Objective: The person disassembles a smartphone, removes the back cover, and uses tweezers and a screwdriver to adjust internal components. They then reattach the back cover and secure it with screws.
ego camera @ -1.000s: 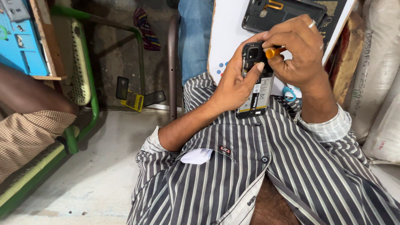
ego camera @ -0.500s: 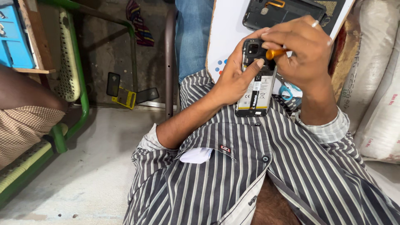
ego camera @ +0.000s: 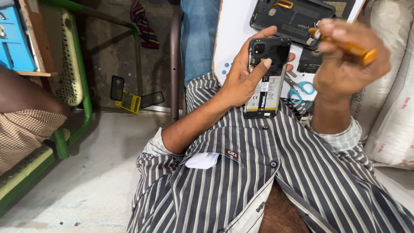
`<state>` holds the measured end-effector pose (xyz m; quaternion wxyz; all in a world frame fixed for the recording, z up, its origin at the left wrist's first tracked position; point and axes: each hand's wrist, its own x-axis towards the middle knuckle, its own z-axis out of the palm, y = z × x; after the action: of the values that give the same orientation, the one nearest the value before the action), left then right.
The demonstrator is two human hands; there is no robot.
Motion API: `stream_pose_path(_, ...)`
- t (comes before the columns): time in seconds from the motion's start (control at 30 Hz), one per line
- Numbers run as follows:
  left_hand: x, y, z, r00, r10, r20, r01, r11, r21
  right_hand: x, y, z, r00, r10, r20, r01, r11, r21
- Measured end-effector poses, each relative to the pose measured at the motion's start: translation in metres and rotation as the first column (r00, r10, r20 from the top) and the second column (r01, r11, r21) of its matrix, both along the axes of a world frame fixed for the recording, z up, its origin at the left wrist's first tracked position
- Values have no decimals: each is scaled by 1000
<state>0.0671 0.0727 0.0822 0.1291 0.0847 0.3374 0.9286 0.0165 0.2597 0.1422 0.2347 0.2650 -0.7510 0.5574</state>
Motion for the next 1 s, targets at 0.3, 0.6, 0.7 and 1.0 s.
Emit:
stream_pose_path(0.3,1,-6,0,993,66,-98,-91,956,-279,-6,-36,0,965,57,-255,-35,995,89)
stream_pose_path(0.6,0,-4,-4,989,92,-115,-124,942,-312,-10,-38,-3,963,63,-263,-29,991,131)
stream_pose_path(0.7,0,-5,-4,989,85,-120,-120,939,-323,-12,-38,-2,959,81,-272,-47,991,128)
stream_pose_path(1.0,-2,-2,-1,977,132,-169,-188,907,-378,-12,-37,-6,951,79,-300,-46,992,115)
